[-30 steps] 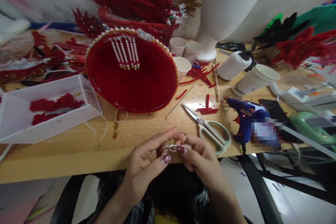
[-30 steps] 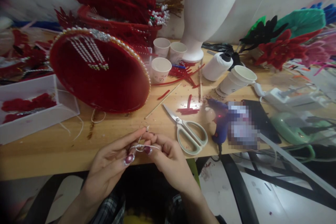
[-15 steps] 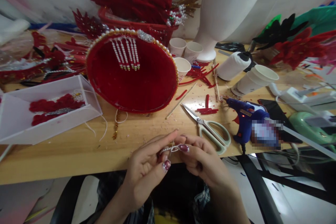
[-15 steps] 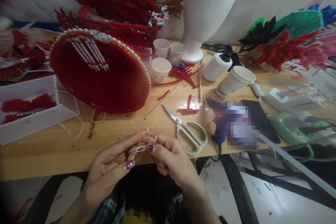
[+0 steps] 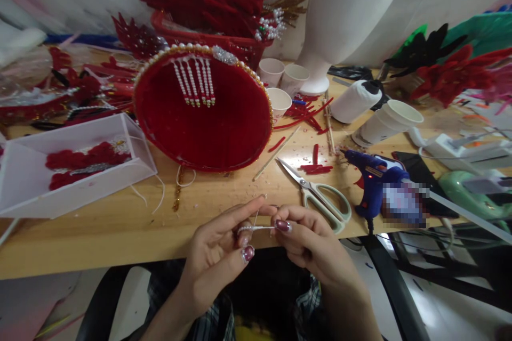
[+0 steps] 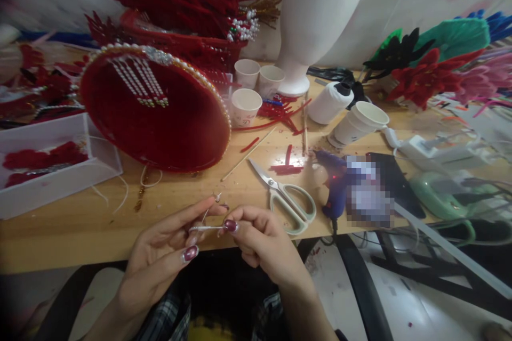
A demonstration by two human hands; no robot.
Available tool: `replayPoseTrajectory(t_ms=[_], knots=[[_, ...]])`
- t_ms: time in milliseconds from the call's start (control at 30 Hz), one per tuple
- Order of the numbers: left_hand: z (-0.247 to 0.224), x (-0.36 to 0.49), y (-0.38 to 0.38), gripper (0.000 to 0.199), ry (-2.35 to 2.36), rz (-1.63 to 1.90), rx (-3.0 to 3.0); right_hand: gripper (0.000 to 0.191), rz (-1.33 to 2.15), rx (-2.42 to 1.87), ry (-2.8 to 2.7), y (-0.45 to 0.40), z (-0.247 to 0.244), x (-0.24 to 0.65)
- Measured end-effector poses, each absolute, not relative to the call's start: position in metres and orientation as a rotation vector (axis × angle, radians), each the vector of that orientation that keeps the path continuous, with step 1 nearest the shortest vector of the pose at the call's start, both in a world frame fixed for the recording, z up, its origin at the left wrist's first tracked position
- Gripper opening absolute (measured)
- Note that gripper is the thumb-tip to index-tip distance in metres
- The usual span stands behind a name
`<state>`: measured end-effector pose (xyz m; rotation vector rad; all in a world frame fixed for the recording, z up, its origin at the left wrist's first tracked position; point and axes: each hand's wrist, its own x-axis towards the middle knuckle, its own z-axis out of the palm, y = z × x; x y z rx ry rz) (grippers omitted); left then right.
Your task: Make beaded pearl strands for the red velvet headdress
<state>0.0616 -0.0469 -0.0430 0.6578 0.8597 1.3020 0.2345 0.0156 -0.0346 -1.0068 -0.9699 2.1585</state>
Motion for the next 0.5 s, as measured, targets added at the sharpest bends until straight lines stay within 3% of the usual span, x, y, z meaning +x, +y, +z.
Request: replayPoseTrajectory(t_ms=[500], knots=[[-0.0447,0.0575,-0.0463,0.04,0.855,1.326,0.587,0.036,2.106,-1.068,-0.961,0.0164,-0.0335,0.234]])
